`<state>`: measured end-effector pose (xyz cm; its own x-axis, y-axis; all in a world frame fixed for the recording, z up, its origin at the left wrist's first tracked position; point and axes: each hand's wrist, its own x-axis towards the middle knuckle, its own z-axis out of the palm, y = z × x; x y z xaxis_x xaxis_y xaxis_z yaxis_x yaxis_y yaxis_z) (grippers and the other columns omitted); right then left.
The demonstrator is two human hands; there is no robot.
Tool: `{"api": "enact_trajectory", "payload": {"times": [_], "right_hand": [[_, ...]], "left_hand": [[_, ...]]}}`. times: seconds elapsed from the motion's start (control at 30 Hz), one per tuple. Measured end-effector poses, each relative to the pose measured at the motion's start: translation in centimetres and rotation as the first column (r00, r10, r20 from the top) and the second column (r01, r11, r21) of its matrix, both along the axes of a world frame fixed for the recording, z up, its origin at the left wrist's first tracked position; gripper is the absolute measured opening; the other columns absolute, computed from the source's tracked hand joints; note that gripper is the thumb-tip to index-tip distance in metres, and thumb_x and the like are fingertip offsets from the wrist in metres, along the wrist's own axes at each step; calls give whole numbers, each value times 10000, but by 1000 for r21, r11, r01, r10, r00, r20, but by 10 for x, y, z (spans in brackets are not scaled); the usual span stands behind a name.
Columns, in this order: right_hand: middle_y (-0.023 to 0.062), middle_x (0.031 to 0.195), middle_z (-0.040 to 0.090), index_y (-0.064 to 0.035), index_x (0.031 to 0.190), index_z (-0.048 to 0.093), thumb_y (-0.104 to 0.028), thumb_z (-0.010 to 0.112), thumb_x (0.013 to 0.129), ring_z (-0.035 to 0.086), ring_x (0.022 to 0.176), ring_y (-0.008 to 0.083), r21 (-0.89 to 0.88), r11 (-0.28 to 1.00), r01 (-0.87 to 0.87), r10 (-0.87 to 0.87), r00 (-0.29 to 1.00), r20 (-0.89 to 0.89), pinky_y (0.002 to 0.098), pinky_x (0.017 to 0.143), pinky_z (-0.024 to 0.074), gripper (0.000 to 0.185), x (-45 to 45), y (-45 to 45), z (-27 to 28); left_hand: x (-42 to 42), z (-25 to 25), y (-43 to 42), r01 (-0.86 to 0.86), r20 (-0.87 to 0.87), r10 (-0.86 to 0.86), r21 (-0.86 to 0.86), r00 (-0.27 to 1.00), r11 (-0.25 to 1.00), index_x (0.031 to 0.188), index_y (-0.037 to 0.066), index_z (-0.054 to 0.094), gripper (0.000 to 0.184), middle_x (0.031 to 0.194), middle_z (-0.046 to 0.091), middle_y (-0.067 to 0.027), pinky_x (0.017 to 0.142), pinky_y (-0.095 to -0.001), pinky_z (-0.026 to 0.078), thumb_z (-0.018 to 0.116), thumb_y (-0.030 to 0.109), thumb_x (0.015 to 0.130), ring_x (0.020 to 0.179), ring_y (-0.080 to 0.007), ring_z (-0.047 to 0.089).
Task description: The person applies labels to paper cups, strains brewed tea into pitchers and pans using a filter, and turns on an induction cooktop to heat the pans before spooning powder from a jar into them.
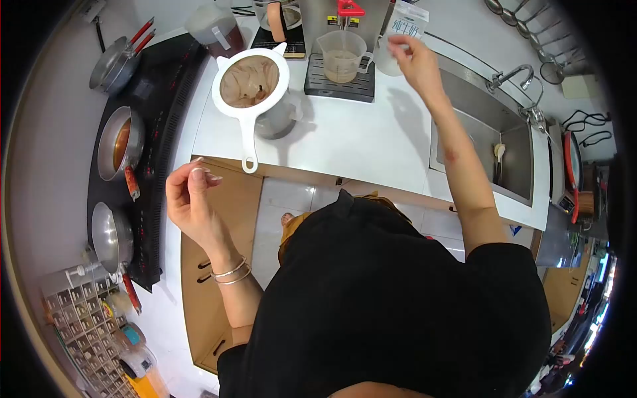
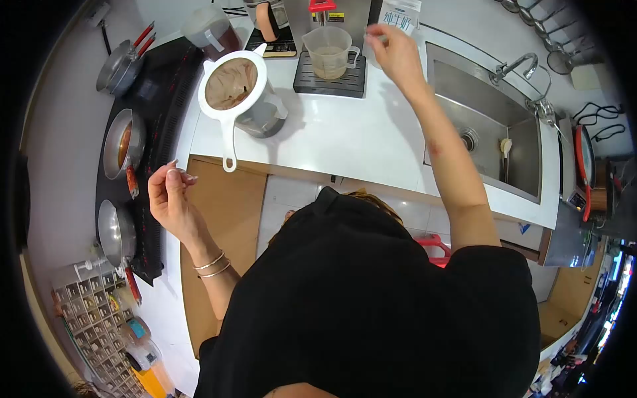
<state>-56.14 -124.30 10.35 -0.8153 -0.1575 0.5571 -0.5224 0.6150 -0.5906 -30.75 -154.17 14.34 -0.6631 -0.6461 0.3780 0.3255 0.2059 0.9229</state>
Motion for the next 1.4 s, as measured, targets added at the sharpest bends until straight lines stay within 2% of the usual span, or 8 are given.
{"api": "enact_trajectory", "payload": {"times": [0.1,0.27,0.4,0.5,0.63,0.73,1.13,1.4], "right_hand": [[77,870,664,-71,1007,639,-228,604,833,617,700,166,2,999,-45,45,986,-163,284,649,475,237,-1,-12,41],[146,1026,630,-73,1034,632,-263,584,810,634,819,286,291,957,-5,-16,997,69,370,720,485,298,-29,7,14],[144,1119,602,-21,1144,569,-252,585,811,588,1001,296,121,988,-98,25,867,498,367,870,445,405,-51,16,-37],[146,1129,597,-23,1175,545,-249,591,809,591,1000,279,265,958,-112,16,941,338,345,872,449,432,-57,15,-50],[142,1111,606,-25,1195,531,-237,604,810,622,909,245,250,959,-137,38,931,362,328,770,495,445,-64,10,-58],[116,1044,625,-14,1168,546,-230,642,799,637,800,180,25,983,-182,128,775,619,302,642,514,438,-59,2,-57],[130,978,644,-45,1067,601,-286,652,771,639,783,268,122,983,-137,78,913,401,352,785,473,385,-65,-10,-72],[142,882,658,-45,1008,626,-209,626,798,631,766,265,310,939,-152,72,964,256,359,716,483,266,-69,-10,-71]], "left_hand": [[13,3,23,118,-75,-118,0,990,993,833,-23,556,55,795,565,-90,583,-224,470,554,31,846,607,-110,524],[35,-26,67,297,0,-301,162,954,941,813,-25,563,88,761,547,-68,548,-215,445,553,51,857,606,-99,513],[43,-37,74,293,29,-314,284,949,913,817,-33,572,157,740,539,-46,541,-208,424,558,111,878,605,-89,509],[42,-32,72,211,53,-234,280,971,937,821,-29,578,181,724,531,-43,545,-210,423,550,137,887,605,-92,508],[35,-27,70,194,55,-215,253,975,948,830,-24,589,190,706,520,-37,562,-219,435,542,149,893,604,-93,502],[28,-26,77,244,50,-266,264,963,933,837,-25,592,187,701,531,-33,561,-218,439,542,146,895,613,-88,504],[12,-22,79,300,50,-316,201,947,932,860,-22,603,190,709,561,-32,575,-214,441,539,153,898,627,-76,503],[13,-28,81,277,100,-303,216,948,936,857,-18,606,189,710,559,-26,577,-209,434,541,154,898,621,-69,496]]}}
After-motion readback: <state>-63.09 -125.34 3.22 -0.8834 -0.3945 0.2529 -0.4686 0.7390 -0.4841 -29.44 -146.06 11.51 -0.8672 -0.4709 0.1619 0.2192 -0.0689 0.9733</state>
